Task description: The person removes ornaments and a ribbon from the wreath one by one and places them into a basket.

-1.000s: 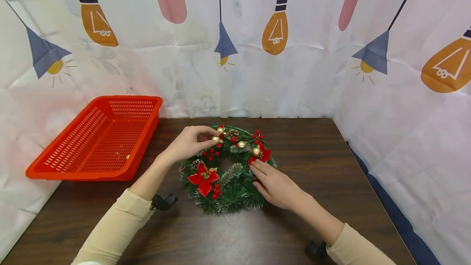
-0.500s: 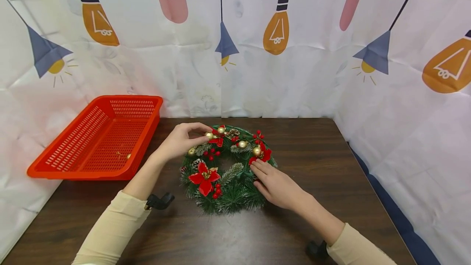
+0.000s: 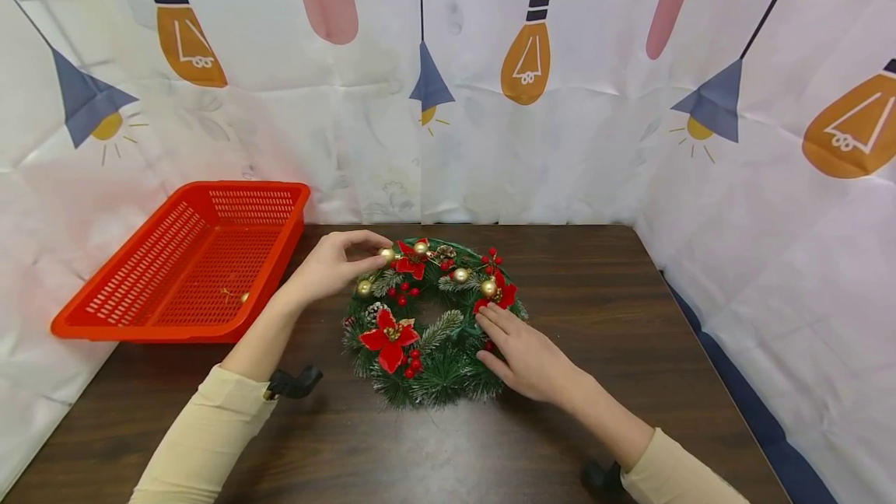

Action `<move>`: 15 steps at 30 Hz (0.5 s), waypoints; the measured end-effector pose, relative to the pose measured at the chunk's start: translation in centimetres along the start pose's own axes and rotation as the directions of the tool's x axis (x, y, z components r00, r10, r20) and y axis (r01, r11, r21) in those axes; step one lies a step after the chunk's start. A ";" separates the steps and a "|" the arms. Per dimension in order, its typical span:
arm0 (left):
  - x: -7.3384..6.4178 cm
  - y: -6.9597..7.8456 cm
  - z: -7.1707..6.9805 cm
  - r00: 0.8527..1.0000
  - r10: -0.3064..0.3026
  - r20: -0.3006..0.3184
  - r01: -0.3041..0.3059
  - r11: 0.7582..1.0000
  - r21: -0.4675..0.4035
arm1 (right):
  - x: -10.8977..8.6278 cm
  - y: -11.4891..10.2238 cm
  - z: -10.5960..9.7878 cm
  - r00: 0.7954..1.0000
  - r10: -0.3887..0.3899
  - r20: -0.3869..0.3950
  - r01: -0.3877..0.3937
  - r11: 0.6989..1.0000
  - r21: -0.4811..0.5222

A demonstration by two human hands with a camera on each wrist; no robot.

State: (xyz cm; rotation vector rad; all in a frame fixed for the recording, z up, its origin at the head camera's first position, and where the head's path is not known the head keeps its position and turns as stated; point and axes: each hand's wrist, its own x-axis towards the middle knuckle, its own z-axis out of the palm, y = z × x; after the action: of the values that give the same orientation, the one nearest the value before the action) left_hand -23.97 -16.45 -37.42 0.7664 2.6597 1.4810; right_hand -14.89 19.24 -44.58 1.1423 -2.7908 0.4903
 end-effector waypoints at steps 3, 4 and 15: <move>-0.3 -0.2 -0.3 1.000 -0.015 -0.008 0.015 1.000 -0.004 | 0.0 -0.1 0.2 1.000 0.002 0.006 -0.002 1.000 -0.003; -0.4 -0.2 -0.4 1.000 -0.021 -0.011 0.021 1.000 -0.007 | 0.0 -0.1 0.3 1.000 -0.001 0.004 0.001 1.000 -0.005; -1.3 -1.0 -1.5 0.998 -0.043 -0.054 0.041 0.998 -0.044 | -0.1 -0.3 0.9 0.999 0.013 -0.038 -0.013 1.000 -0.010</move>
State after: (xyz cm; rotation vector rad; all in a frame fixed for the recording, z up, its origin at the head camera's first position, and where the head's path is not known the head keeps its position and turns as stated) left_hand -23.57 -18.63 -37.66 0.6726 2.6556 1.5664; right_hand -14.52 18.82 -45.38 1.1017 -2.7668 0.4923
